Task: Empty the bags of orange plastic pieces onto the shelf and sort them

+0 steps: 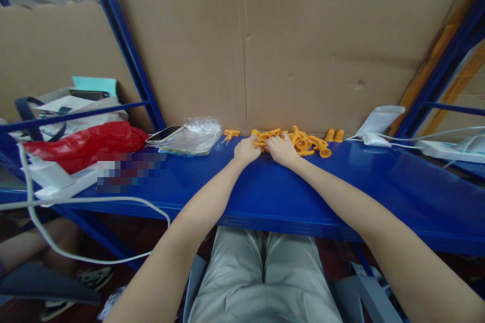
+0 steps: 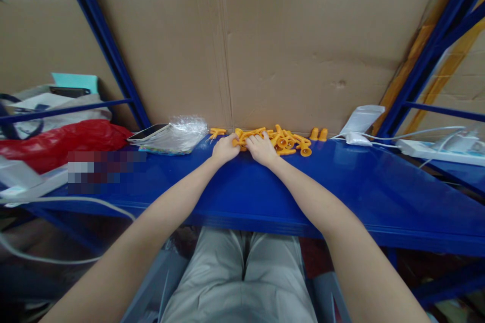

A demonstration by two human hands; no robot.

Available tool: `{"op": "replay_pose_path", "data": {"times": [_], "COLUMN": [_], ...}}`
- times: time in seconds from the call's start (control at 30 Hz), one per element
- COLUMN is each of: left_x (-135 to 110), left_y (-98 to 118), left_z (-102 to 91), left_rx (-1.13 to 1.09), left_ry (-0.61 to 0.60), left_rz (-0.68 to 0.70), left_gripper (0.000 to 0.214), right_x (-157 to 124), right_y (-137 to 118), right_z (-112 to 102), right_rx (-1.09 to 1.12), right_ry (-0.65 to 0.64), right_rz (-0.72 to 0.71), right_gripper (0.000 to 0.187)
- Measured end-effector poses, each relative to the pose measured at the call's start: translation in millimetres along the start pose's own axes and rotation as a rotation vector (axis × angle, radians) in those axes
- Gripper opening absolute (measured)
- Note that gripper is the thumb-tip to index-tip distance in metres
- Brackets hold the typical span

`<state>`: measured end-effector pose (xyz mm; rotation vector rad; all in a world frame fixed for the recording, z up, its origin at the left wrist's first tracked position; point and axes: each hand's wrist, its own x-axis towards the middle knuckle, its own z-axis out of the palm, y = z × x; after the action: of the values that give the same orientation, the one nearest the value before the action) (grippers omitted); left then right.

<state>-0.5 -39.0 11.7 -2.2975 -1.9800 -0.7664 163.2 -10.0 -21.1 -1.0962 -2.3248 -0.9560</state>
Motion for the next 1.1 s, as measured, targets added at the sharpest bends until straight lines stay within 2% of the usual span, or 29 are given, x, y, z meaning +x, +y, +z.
{"op": "replay_pose_path", "data": {"times": [0.7,1.1], "left_x": [-0.4,0.8], "left_y": [3.3,2.0], "left_z": [-1.3,-1.2], "left_rx": [-0.029,-0.016], "left_ry": [0.0,-0.019], "left_rz": [-0.019,-0.061], "left_gripper": [0.027,0.03], "right_x": [1.4,0.5], "right_y": [-2.6,-2.3], "right_z": [-4.4,-4.9], "right_rx": [-0.016,0.001], "right_ry": [0.049,0.012], "right_rz": [0.015,0.015], "right_gripper": [0.036,0.034]}}
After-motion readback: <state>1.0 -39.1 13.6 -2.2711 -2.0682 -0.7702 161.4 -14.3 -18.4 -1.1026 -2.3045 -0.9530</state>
